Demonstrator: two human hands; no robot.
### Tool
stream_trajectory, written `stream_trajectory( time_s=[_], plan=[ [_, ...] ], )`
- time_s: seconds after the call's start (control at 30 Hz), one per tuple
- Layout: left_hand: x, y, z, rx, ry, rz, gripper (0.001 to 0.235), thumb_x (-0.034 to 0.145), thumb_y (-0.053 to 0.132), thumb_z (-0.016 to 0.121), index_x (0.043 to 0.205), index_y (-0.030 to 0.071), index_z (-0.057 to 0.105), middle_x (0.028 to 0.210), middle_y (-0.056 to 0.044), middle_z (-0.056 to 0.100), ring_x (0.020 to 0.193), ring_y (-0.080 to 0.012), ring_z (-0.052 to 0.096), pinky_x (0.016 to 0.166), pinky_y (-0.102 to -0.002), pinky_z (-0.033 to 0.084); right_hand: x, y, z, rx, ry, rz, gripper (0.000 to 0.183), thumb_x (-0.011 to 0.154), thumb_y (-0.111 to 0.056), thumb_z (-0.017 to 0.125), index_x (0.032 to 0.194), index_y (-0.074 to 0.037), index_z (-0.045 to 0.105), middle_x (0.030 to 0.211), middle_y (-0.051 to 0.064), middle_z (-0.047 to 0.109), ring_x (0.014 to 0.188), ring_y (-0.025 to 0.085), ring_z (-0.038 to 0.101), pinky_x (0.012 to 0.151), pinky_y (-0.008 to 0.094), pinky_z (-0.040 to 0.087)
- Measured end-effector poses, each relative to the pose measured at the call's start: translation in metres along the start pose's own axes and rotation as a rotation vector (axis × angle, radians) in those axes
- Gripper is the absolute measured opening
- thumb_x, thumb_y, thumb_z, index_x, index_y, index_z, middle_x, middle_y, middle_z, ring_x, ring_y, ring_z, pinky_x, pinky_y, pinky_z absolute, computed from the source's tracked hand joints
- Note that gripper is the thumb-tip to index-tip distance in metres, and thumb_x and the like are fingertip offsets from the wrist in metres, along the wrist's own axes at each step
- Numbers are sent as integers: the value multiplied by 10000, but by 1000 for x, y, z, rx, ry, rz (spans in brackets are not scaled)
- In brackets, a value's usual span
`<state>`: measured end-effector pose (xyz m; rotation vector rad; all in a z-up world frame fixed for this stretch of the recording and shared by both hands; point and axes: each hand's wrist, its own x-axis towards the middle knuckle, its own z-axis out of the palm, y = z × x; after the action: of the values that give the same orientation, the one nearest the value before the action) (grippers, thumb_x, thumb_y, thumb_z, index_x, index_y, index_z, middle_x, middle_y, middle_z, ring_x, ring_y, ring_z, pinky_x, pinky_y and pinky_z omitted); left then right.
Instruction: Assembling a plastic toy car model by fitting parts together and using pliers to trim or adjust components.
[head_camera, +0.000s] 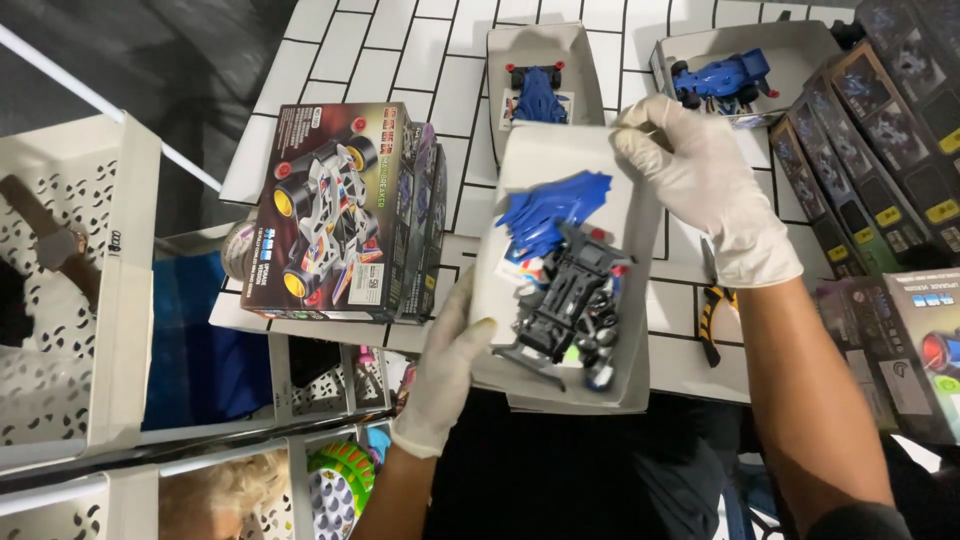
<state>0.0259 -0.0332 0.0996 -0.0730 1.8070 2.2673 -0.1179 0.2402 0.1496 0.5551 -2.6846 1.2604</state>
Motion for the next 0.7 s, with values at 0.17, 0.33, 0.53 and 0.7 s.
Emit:
stream_trajectory(
  time_s=[0.17, 0.33, 0.53, 0.7],
  plan=[
    [-33, -8, -26, -311, 229, -90, 784, 764, 117, 584, 1536, 74, 452, 1484, -146, 580, 1269, -283, 598, 1037, -399, 497, -11, -45, 8, 198, -34, 506, 308, 1015, -360, 597, 1191, -110, 638, 1138, 64, 699, 969, 174, 657, 870, 304, 523],
    [-59, -5, -33, -376, 283, -303, 841, 704, 185, 602, 1536, 111, 509, 1278, -203, 708, 1025, -361, 688, 810, -458, 562, -20, -37, 26, -122, -293, 735, 329, 1026, -161, 603, 1344, -81, 629, 1264, 163, 685, 1113, 279, 693, 1091, 370, 548],
    [-58, -23, -23, -345, -47, -222, 942, 732, 401, 747, 1529, 15, 427, 1486, -202, 592, 1233, -326, 656, 999, -443, 565, -28, -5, -3, -96, 49, 526, 209, 1030, -322, 616, 1128, -138, 605, 1033, 85, 729, 974, 261, 683, 872, 403, 541],
    [-40, -17, -7, -352, 84, -275, 785, 740, 232, 624, 1495, 41, 524, 1452, -147, 635, 1254, -278, 624, 1033, -389, 512, -59, -47, -21, -223, 476, -131, 259, 1055, 178, 641, 1248, 47, 528, 1280, 225, 661, 1049, 301, 631, 791, 370, 479]
  ],
)
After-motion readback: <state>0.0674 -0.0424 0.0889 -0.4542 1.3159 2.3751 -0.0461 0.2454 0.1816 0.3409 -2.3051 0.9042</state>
